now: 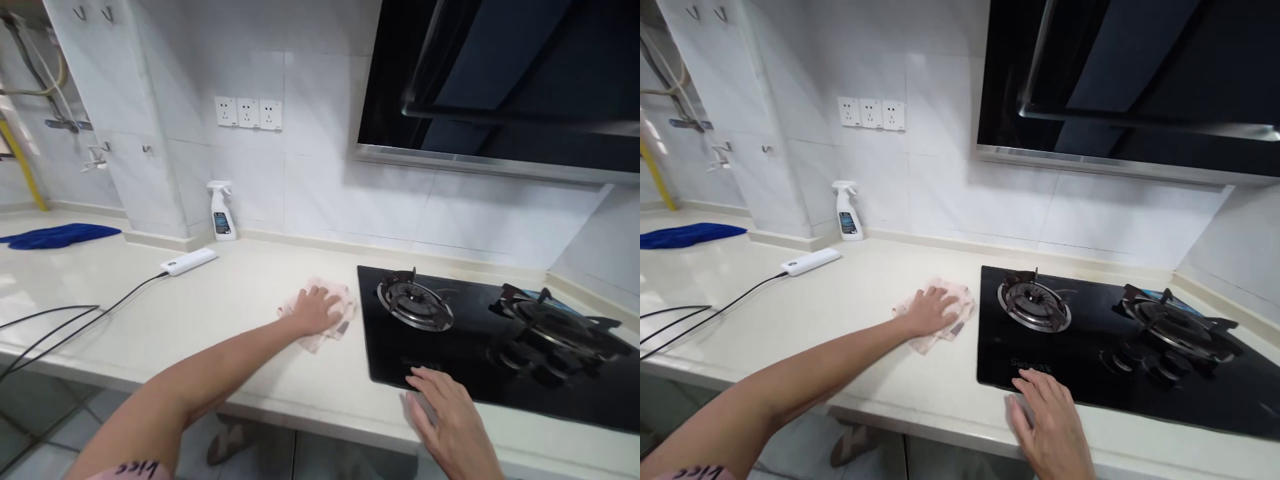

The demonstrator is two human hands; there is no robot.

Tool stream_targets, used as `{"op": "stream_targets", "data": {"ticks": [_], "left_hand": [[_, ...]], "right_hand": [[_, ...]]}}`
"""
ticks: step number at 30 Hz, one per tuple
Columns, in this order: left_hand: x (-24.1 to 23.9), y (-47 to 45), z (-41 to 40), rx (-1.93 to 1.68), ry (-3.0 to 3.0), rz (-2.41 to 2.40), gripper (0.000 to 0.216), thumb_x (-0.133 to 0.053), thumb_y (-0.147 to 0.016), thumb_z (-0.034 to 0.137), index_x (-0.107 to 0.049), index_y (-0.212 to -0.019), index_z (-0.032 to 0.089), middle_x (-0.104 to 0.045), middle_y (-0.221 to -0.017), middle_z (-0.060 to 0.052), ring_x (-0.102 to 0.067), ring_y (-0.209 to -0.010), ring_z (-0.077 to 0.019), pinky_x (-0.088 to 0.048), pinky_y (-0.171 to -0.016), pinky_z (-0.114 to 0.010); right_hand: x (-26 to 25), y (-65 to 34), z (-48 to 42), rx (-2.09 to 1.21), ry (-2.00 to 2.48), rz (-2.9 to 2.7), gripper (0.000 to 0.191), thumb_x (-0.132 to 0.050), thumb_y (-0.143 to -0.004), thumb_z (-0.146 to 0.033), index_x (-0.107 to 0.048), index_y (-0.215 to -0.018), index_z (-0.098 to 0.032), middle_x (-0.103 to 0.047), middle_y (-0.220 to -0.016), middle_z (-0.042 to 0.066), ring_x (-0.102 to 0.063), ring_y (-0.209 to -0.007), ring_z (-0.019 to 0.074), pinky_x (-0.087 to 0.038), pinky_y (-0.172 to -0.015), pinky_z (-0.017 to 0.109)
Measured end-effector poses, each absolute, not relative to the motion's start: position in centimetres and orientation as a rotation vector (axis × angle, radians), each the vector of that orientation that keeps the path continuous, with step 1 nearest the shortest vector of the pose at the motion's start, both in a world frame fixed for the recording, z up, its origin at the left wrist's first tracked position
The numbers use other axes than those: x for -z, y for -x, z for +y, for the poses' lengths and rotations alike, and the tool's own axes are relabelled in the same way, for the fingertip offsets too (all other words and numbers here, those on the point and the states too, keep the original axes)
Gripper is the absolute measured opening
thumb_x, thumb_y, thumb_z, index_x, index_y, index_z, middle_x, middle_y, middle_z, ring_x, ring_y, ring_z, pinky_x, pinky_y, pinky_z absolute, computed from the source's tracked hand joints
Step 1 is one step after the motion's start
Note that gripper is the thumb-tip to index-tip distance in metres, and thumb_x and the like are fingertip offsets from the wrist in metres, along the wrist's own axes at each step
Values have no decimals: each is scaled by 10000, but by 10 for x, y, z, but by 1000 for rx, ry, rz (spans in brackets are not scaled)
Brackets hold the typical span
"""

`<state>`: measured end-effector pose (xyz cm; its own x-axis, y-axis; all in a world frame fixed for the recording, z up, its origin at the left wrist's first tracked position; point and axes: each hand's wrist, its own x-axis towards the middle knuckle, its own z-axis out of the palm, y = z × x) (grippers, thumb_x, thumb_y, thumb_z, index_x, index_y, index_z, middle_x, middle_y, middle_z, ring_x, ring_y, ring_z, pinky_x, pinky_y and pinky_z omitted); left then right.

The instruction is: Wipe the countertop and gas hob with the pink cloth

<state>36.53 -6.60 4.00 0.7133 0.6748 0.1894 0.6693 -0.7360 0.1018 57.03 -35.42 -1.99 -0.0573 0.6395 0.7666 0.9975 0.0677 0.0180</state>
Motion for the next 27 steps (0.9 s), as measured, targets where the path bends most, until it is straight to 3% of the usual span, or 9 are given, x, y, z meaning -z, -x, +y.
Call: {"op": "stream_targets", "data": {"ticks": [4,7,12,14,16,20,23,27], "left_hand": [[-36,-362,-109,-450,-2896,1012,354,-511,-999,503,-689,-1253,332,-641,-1339,-67,-560,-1262,-281,-439,-1077,-458],[-48,-370,-100,-544,-2800,1147,419,-391,-1047,506,-668,-1266,280,-661,-1259,-78,-601,-1189,-251,-478,-1022,-407],[-81,-438,-51,-668,-2650,1409,560,-201,-1085,526,-579,-1408,269,-573,-1449,-123,-516,-1343,-298,-455,-1080,-466],[-87,-474,-36,-649,-2646,1427,523,-237,-1094,488,-567,-1438,273,-494,-1569,-124,-446,-1433,-317,-421,-1139,-510],[-86,-504,-27,-580,-2666,1397,462,-387,-1082,468,-559,-1459,264,-449,-1623,-122,-434,-1462,-333,-414,-1166,-564],[-72,-533,-23,-433,-2730,1304,498,-668,-985,452,-588,-1416,215,-572,-1495,-124,-596,-1308,-302,-524,-1092,-569],[-65,-530,-29,-345,-2779,1249,468,-669,-989,439,-605,-1392,209,-593,-1466,-122,-615,-1280,-289,-541,-1077,-551],[-62,-513,-55,-228,-2836,1178,519,-607,-1003,493,-564,-1467,264,-468,-1618,-115,-463,-1454,-355,-396,-1187,-650]], "right_hand": [[20,-566,-354,789,1674,-1755,249,-609,-1008,-411,-719,-1124,-220,-729,-1216,111,-661,-1144,279,-499,-941,415],[20,-565,-353,760,1665,-1728,224,-630,-993,-389,-707,-1135,-233,-735,-1185,85,-667,-1104,266,-500,-927,413],[18,-564,-351,704,1644,-1694,177,-647,-977,-318,-694,-1131,-244,-732,-1168,60,-667,-1095,249,-510,-910,402],[17,-565,-350,718,1609,-1686,153,-632,-976,-280,-690,-1111,-237,-734,-1142,60,-674,-1076,239,-518,-890,390],[16,-568,-348,744,1568,-1687,145,-622,-972,-252,-685,-1101,-231,-737,-1112,62,-682,-1054,230,-527,-870,378],[16,-574,-345,761,1545,-1739,180,-651,-946,-227,-682,-1123,-239,-743,-1109,54,-691,-1046,218,-539,-863,355],[16,-572,-345,739,1568,-1728,175,-641,-947,-217,-687,-1115,-238,-741,-1118,58,-687,-1053,224,-528,-868,362],[13,-560,-347,677,1631,-1637,159,-583,-965,-195,-693,-1077,-221,-730,-1120,74,-667,-1061,243,-492,-887,396]]}}
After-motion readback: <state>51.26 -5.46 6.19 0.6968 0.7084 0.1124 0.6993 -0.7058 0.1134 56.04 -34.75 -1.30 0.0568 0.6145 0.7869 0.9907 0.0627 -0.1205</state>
